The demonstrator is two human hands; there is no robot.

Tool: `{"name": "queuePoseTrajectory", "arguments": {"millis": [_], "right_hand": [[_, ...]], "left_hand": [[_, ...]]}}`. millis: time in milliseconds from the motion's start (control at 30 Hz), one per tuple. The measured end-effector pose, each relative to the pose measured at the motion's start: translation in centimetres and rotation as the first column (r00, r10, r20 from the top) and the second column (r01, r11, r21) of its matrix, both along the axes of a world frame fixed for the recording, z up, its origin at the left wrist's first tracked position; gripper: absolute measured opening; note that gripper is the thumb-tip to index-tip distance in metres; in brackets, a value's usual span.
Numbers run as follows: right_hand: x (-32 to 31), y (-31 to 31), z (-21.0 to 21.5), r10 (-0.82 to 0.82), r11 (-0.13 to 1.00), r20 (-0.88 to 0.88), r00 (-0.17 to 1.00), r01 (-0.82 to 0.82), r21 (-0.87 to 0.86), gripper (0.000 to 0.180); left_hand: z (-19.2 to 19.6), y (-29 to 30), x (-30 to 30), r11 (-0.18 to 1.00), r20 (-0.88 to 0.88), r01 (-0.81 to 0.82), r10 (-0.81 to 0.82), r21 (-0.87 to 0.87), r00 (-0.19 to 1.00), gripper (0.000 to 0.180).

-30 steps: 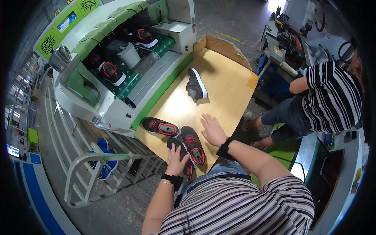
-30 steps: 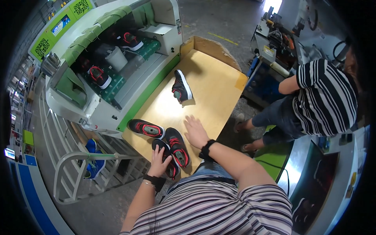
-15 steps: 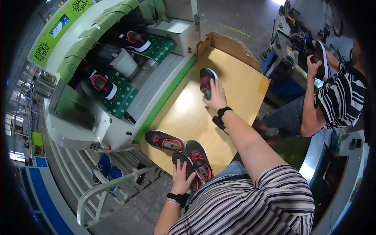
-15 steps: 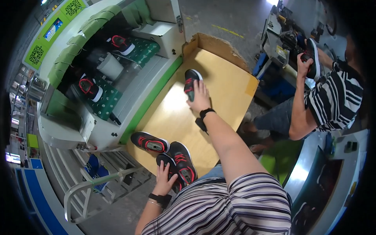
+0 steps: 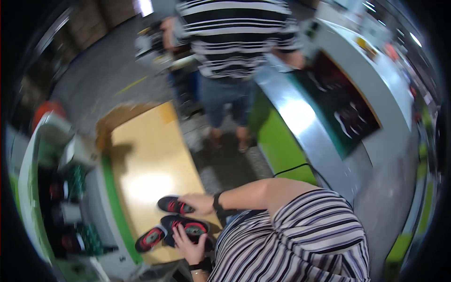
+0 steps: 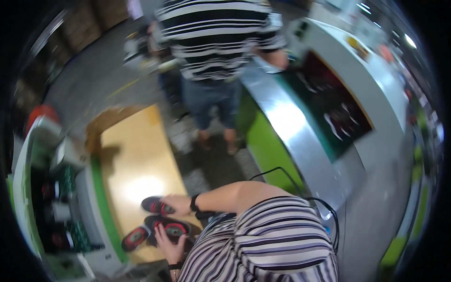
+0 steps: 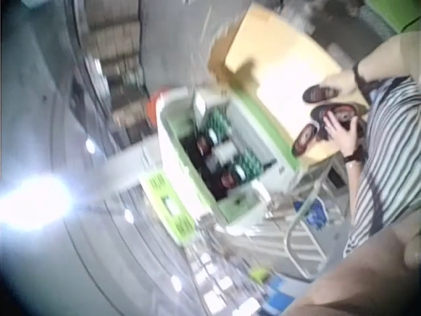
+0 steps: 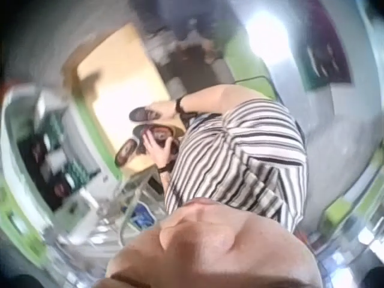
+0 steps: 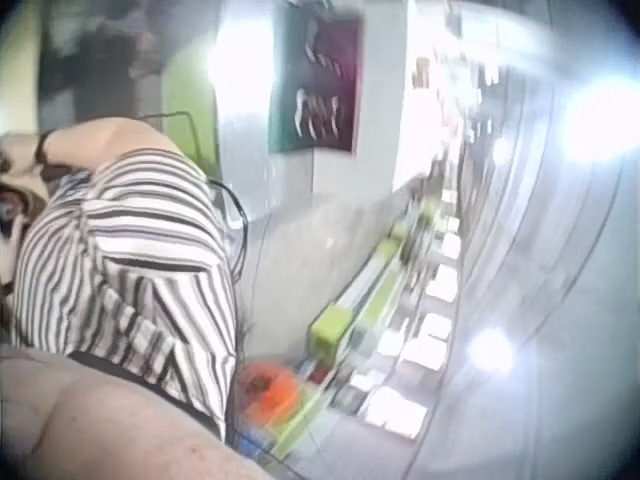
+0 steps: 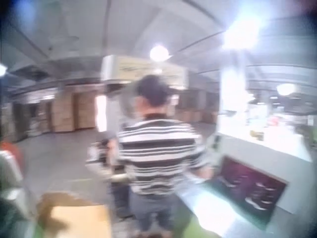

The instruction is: Insert shoes into a specialized processing machine and collect them on a workbench.

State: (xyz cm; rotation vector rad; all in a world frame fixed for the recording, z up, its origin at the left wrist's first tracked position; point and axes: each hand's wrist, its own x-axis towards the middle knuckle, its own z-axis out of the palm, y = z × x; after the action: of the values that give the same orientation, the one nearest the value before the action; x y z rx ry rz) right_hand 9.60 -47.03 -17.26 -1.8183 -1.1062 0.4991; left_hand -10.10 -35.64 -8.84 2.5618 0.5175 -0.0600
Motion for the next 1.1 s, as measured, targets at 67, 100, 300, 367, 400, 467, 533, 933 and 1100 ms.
{"name": "queuePoseTrajectory", "arguments": {"millis": [67,100,300,367,400,467,533,933,1100], "right_hand": [[-3.1,-2.4,0.0,-0.061,0.998,0.044,0.997,0.060,0.011,0.090],[-4.1,-3.7,1.2,-0.119,0.993,0.000,0.993,0.119,0.002,0.089],[-11.1,-18.4,-1.1,-0.510,0.784,0.113,0.853,0.515,-0.346,0.059],[-14.9,-23.1,1.1,-0.531,0.626,0.097,0.842,0.467,-0.625,0.043],[-17.3,-26.3,-2.1,-0.558,0.555,0.160,0.814,0.510,-0.657,0.038],[-21.7,-30.6,-4.3,-0.652,0.386,0.125,0.748,0.469,-0.795,0.037],[-26.3,-35.2,-9.0,-0.684,0.303,0.063,0.727,0.361,-0.882,0.035],[-35.8,-44.1,-13.7,-0.849,0.157,0.002,0.529,0.256,-0.954,0.035],[-34.1,-45.0,-15.6,-0.788,0.432,-0.115,0.604,0.410,-0.803,0.041]], "left_hand": [[-1.3,0.6,0.0,1.000,0.083,-0.014,0.016,-0.020,0.996,0.085],[-1.2,0.5,0.1,1.000,0.089,-0.009,0.008,0.008,0.996,0.081],[-2.7,0.0,0.5,0.995,0.210,0.025,-0.046,0.100,0.977,0.070],[-3.7,0.6,0.3,0.994,0.250,-0.010,-0.017,0.108,0.968,0.071],[-4.0,0.9,0.5,0.997,0.267,0.002,-0.023,0.079,0.963,0.071],[-4.2,1.2,0.0,0.998,0.305,-0.008,-0.013,0.069,0.952,0.068],[-2.0,0.0,0.0,0.999,0.265,-0.020,0.007,0.046,0.964,0.073],[-0.6,-0.5,-1.0,1.000,0.297,-0.012,0.004,0.026,0.955,0.078],[-3.1,0.9,-0.2,0.979,0.453,0.050,0.045,-0.195,0.890,0.072]]}}
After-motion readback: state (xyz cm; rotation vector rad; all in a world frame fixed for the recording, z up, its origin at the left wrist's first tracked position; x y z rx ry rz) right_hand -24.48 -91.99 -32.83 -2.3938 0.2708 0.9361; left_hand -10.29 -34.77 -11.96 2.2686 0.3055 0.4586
